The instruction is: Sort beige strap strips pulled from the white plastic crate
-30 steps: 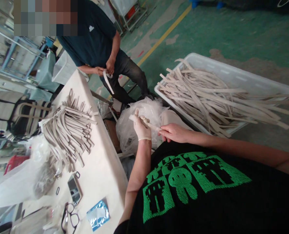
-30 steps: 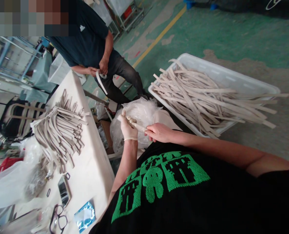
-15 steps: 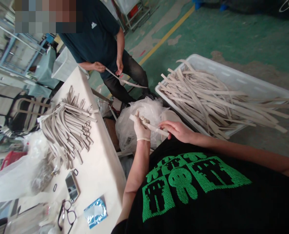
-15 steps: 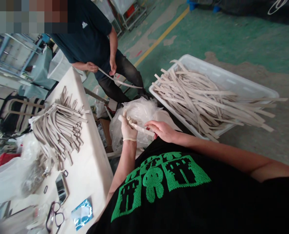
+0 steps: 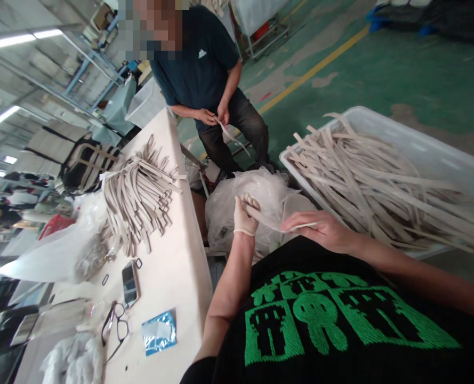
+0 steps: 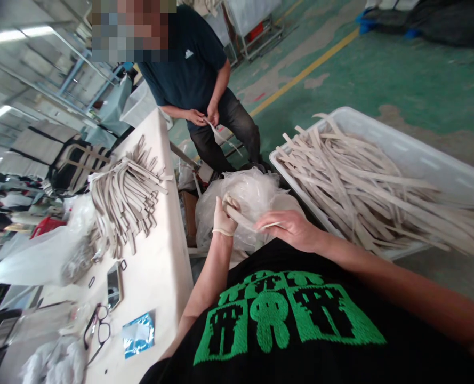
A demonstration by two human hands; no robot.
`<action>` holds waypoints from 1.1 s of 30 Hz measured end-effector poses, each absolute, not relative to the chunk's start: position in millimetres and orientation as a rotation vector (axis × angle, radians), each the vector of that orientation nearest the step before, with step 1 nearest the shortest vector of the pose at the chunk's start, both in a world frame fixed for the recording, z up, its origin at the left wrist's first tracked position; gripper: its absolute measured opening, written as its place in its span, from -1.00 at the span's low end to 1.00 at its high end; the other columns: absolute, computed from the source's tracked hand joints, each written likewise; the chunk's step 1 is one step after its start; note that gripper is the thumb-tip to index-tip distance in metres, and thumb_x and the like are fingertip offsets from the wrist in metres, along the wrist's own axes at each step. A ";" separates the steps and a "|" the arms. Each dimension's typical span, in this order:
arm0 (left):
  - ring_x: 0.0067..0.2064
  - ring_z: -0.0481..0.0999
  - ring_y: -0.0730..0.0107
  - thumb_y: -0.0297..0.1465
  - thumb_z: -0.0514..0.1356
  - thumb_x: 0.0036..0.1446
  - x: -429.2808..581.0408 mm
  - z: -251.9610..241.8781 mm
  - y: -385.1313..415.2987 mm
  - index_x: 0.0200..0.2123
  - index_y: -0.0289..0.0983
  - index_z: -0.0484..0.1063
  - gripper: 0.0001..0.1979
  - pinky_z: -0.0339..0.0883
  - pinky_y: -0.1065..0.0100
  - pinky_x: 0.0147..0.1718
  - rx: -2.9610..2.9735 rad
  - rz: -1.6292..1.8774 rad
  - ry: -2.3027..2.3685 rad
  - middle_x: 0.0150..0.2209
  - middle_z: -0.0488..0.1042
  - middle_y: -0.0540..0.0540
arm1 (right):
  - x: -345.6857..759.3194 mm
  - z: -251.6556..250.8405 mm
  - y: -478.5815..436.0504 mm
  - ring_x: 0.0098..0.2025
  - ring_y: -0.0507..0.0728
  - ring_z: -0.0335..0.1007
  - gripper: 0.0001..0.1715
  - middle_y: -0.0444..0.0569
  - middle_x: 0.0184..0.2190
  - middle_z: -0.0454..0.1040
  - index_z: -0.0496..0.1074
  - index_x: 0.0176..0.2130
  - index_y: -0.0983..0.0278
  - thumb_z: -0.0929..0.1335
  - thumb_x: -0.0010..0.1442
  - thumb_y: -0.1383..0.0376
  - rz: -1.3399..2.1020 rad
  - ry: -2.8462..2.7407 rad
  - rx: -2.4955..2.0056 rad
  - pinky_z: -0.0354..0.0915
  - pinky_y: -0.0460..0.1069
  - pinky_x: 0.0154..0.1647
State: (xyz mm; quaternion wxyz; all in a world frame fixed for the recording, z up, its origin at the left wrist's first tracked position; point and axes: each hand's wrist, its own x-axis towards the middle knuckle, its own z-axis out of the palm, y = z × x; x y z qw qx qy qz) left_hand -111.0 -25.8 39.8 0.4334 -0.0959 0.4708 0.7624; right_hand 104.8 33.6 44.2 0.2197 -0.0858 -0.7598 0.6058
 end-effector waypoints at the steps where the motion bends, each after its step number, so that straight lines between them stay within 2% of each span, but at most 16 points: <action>1: -0.41 0.46 0.54 -0.23 0.03 0.46 -124.3 41.9 -27.3 -0.09 -0.28 0.55 -0.66 0.45 0.46 -0.27 -0.266 1.929 1.166 -0.35 0.51 -0.06 | 116.9 44.3 36.5 -0.20 0.23 0.57 -0.56 0.14 -0.19 0.64 0.65 -0.17 0.22 0.30 0.39 0.01 1.774 -2.101 -0.316 0.43 0.13 -0.03; 5: -0.28 0.56 0.50 -0.24 0.00 0.47 -175.0 59.2 -36.8 -0.08 -0.26 0.56 -0.64 0.46 0.44 -0.17 -0.336 2.076 1.172 -0.17 0.60 -0.13 | 170.4 27.5 54.6 -0.40 0.19 0.51 -0.35 0.22 -0.30 0.60 0.67 -0.33 0.12 0.34 0.23 -0.32 2.015 -2.174 -0.582 0.41 0.15 -0.22; 8: -0.26 0.56 0.55 -0.30 -0.01 0.47 -191.7 70.6 -42.0 -0.04 -0.23 0.55 -0.67 0.43 0.49 -0.17 -0.262 2.200 1.220 -0.08 0.61 -0.12 | 195.9 13.7 64.5 -0.44 0.15 0.49 -0.31 0.27 -0.32 0.59 0.67 -0.38 0.08 0.38 0.08 -0.41 2.093 -2.177 -0.721 0.39 0.13 -0.30; 11: -0.31 0.54 0.57 -0.28 0.09 0.42 -175.0 68.2 -40.7 -0.02 -0.22 0.56 -0.73 0.39 0.53 -0.26 -0.051 2.143 1.292 -0.14 0.62 -0.11 | 194.3 16.2 63.2 -0.44 0.17 0.48 -0.25 0.23 -0.40 0.57 0.64 -0.41 0.13 0.39 0.03 -0.45 2.115 -2.138 -0.780 0.39 0.13 -0.32; 14: -0.30 0.58 0.45 -0.13 0.28 0.26 -129.3 51.4 -39.2 -0.04 -0.28 0.58 -0.63 0.39 0.45 -0.28 0.198 1.818 1.355 -0.19 0.63 -0.17 | 167.5 33.7 57.7 -0.43 0.18 0.47 -0.22 0.17 -0.42 0.59 0.61 -0.36 0.23 0.37 0.10 -0.40 2.067 -2.104 -0.726 0.38 0.12 -0.29; 18: -0.24 0.64 0.19 0.08 0.39 0.02 -64.9 26.2 -49.2 -0.15 -0.34 0.63 -0.41 0.46 0.24 -0.14 0.488 1.391 1.303 -0.27 0.66 -0.24 | 122.0 56.2 63.6 -0.41 0.14 0.49 -0.31 0.02 -0.49 0.56 0.54 -0.31 0.31 0.41 0.13 -0.28 1.993 -2.053 -0.627 0.37 0.05 -0.27; 20: -0.22 0.65 0.14 0.12 0.38 0.01 -45.5 20.1 -56.9 -0.17 -0.31 0.64 -0.40 0.48 0.18 -0.10 0.572 1.272 1.233 -0.31 0.66 -0.22 | 107.3 59.9 71.8 -0.43 0.12 0.47 -0.35 -0.05 -0.52 0.53 0.50 -0.34 0.30 0.43 0.11 -0.25 1.932 -2.009 -0.655 0.36 0.01 -0.29; 22: -0.19 0.65 0.10 0.14 0.31 0.09 -35.8 19.7 -63.4 -0.13 -0.28 0.65 -0.40 0.49 0.15 -0.06 0.628 1.178 1.177 -0.32 0.66 -0.21 | 100.5 58.7 79.4 -0.47 0.09 0.45 -0.38 -0.11 -0.56 0.51 0.48 -0.37 0.28 0.45 0.09 -0.22 1.843 -1.975 -0.706 0.33 -0.02 -0.34; 26: -0.18 0.64 0.11 0.23 0.06 0.23 -31.9 28.9 -69.8 -0.05 -0.30 0.63 -0.26 0.47 0.13 0.01 0.804 1.059 1.217 -0.39 0.64 -0.19 | 99.7 48.6 86.8 -0.51 0.06 0.41 -0.46 -0.16 -0.60 0.45 0.50 -0.37 0.28 0.49 0.06 -0.15 1.795 -1.910 -0.720 0.30 -0.06 -0.40; 30: -0.35 0.57 0.21 0.24 0.17 0.14 -27.9 37.2 -68.8 -0.24 -0.30 0.66 -0.32 0.45 0.16 -0.01 0.945 1.012 1.319 -0.53 0.55 -0.12 | 100.8 39.5 88.1 -0.59 -0.02 0.29 -0.52 -0.22 -0.57 0.40 0.44 -0.36 0.27 0.53 0.01 -0.05 1.885 -1.700 -0.798 0.25 -0.10 -0.52; 33: -0.44 0.49 0.29 0.23 0.20 0.11 -22.8 38.1 -67.5 -0.33 -0.27 0.65 -0.35 0.45 0.21 -0.14 0.941 0.944 1.334 -0.55 0.52 -0.10 | 103.6 41.1 90.8 -0.64 -0.09 0.08 -0.52 -0.25 -0.55 0.38 0.48 -0.21 0.31 0.53 0.04 0.02 1.989 -1.474 -0.834 0.20 -0.12 -0.59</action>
